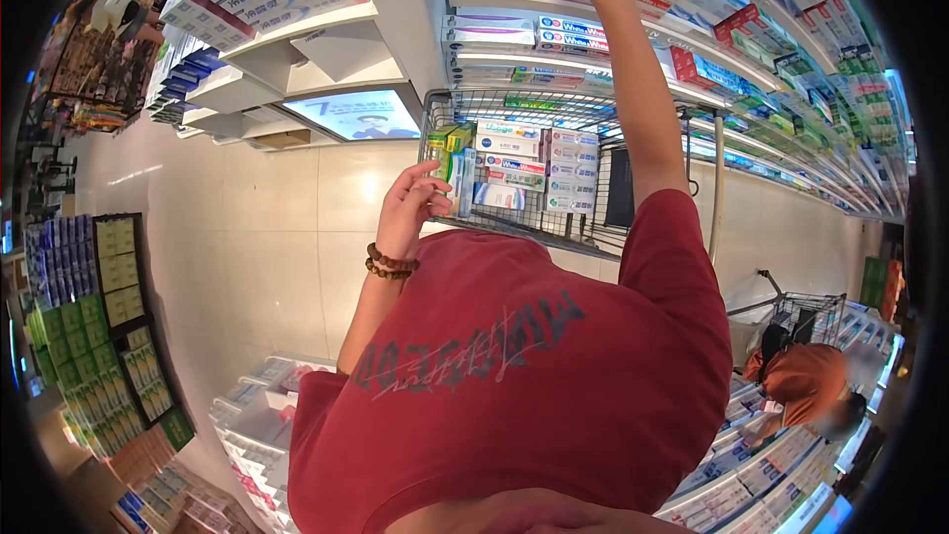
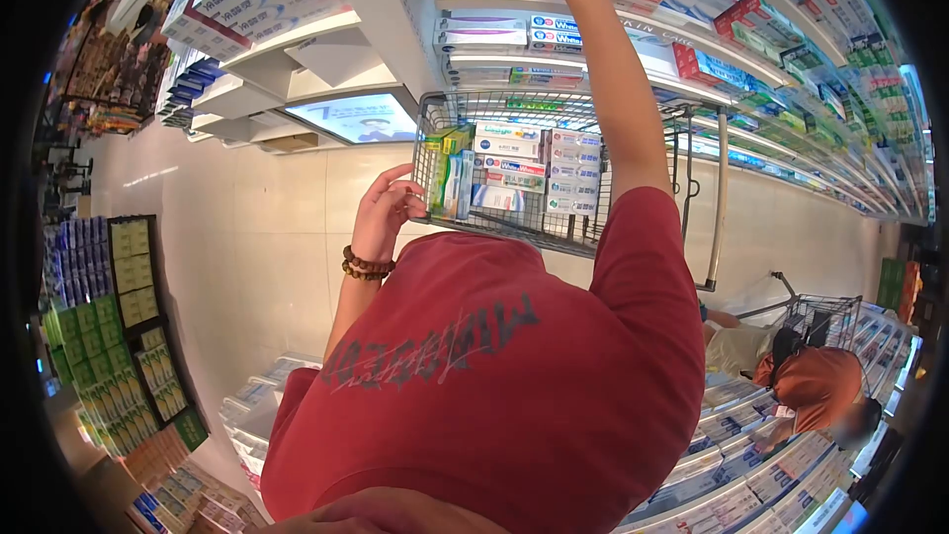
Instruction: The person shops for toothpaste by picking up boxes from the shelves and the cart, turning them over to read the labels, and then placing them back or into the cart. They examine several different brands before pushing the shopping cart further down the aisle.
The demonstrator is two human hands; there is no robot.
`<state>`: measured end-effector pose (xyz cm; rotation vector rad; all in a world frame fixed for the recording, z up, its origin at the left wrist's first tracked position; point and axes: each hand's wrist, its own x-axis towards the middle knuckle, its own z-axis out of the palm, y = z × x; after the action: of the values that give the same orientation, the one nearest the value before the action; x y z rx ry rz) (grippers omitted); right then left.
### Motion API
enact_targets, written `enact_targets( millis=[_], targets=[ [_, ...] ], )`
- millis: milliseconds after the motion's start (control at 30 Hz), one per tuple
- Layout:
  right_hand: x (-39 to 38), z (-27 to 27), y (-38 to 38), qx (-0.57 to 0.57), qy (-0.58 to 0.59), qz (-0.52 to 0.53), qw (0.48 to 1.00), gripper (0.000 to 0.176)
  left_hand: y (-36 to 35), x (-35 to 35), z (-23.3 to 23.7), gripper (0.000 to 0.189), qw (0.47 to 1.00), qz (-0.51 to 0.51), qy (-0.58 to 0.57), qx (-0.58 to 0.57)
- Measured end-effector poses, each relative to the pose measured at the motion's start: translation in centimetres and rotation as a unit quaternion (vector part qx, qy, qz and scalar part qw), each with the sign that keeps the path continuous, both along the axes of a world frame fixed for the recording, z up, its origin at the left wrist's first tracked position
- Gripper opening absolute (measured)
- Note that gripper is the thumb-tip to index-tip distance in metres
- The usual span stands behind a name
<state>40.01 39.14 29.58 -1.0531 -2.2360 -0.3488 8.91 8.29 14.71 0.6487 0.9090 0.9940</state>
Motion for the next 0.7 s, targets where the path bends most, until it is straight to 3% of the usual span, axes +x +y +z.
enact_targets(
  millis=[200,400,700],
  targets=[
    [-1.7,-0.8,0.4,-0.006,-0.063,-0.061,0.996,0.036,0.0,-0.2,-0.1,0.040,1.000,0.005,0.013,-0.010],
    [-2.0,-2.9,1.1,0.113,-0.015,-0.038,0.993,0.035,-0.3,-0.7,0.2,0.041,1.000,0.022,0.016,-0.016],
    [-2.9,-3.2,1.3,0.068,0.013,-0.073,0.995,0.037,-0.3,-0.8,-0.3,0.044,1.000,0.008,0.008,-0.027]
  ],
)
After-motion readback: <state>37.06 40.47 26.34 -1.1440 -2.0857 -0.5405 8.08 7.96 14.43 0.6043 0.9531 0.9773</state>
